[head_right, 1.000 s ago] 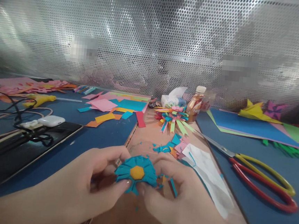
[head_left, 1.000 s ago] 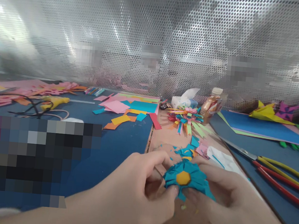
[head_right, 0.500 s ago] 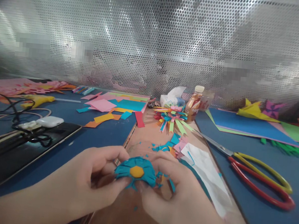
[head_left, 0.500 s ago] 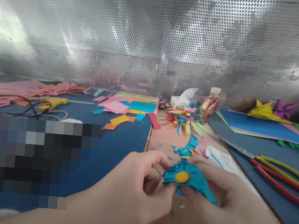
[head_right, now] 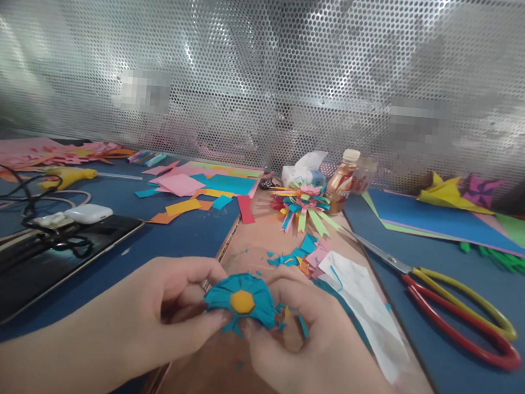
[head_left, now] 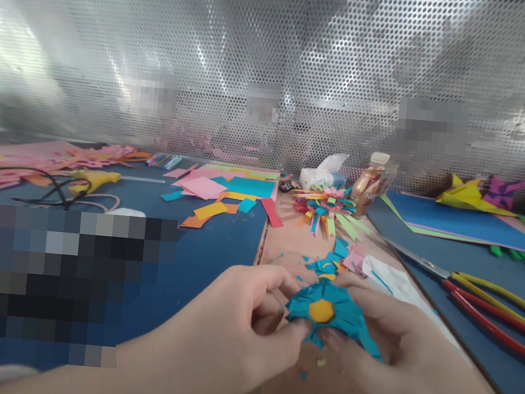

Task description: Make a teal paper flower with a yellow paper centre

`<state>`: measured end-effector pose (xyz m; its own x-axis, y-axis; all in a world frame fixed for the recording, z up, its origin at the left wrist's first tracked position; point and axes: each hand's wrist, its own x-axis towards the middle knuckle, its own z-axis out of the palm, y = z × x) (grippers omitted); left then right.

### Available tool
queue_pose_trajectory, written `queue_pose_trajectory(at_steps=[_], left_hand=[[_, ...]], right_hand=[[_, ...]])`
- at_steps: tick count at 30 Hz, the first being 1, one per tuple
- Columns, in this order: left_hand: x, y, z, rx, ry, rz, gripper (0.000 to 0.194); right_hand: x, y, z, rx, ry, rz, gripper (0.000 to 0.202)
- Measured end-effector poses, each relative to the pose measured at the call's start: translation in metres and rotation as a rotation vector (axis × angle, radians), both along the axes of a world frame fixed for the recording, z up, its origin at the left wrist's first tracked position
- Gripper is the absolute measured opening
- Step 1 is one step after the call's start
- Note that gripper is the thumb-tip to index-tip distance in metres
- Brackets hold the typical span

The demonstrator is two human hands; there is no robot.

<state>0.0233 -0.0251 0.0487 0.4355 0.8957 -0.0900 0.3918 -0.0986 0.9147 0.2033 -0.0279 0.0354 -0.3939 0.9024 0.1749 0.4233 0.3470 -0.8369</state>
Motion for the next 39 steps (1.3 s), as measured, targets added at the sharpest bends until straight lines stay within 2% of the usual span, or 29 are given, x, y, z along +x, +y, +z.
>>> queue_pose_trajectory(at_steps=[2, 7, 9, 12, 14, 16, 20, 22, 25, 27, 29, 31, 33, 39], left_hand=[[-0.001, 0.000, 0.004, -0.048, -0.013, 0.000, 0.010], [-0.005, 0.010, 0.008, -0.248, -0.096, -0.051, 0.035], [-0.005, 0.015, 0.004, -0.398, -0.168, -0.048, 0.047], [-0.004, 0.020, -0.001, -0.641, -0.289, -0.079, 0.045], [-0.004, 0.019, -0.001, -0.731, -0.355, -0.126, 0.045], [-0.005, 0.017, 0.000, -0.772, -0.430, -0.141, 0.042], [-0.008, 0.015, -0.001, -0.737, -0.517, -0.134, 0.011], [-0.008, 0.016, -0.003, -0.689, -0.512, -0.130, 0.008], [-0.006, 0.017, -0.005, -0.591, -0.475, -0.062, 0.009], [-0.005, 0.018, -0.005, -0.506, -0.427, -0.017, 0.010], [-0.005, 0.018, -0.004, -0.438, -0.375, 0.016, 0.013], [-0.004, 0.017, -0.003, -0.404, -0.345, 0.039, 0.015], [-0.003, 0.016, -0.003, -0.382, -0.331, 0.052, 0.016], [0.000, 0.017, -0.006, -0.305, -0.269, 0.082, 0.017]], right_hand=[[0.001, 0.001, 0.002, 0.120, -0.094, -0.033, 0.009], [0.013, 0.006, 0.002, 0.817, -0.362, -0.060, 0.021], [0.020, 0.007, 0.000, 0.981, -0.389, -0.041, 0.028], [0.029, 0.005, -0.004, 1.097, -0.395, -0.022, 0.031], [0.033, 0.004, -0.005, 1.123, -0.415, -0.027, 0.025], [0.034, 0.003, -0.004, 1.132, -0.442, -0.031, 0.020], [0.028, 0.005, -0.001, 1.146, -0.440, -0.068, 0.022], [0.023, 0.008, -0.002, 1.113, -0.431, -0.116, 0.025], [0.018, 0.013, -0.006, 0.946, -0.351, -0.189, 0.030], [0.017, 0.015, -0.009, 0.727, -0.216, -0.221, 0.027], [0.017, 0.016, -0.011, 0.420, -0.072, -0.250, 0.023], [0.017, 0.014, -0.010, 0.109, 0.041, -0.305, 0.033], [0.015, 0.012, -0.007, -0.070, 0.094, -0.320, 0.044], [0.003, 0.010, 0.003, -0.169, 0.033, -0.164, 0.034]])
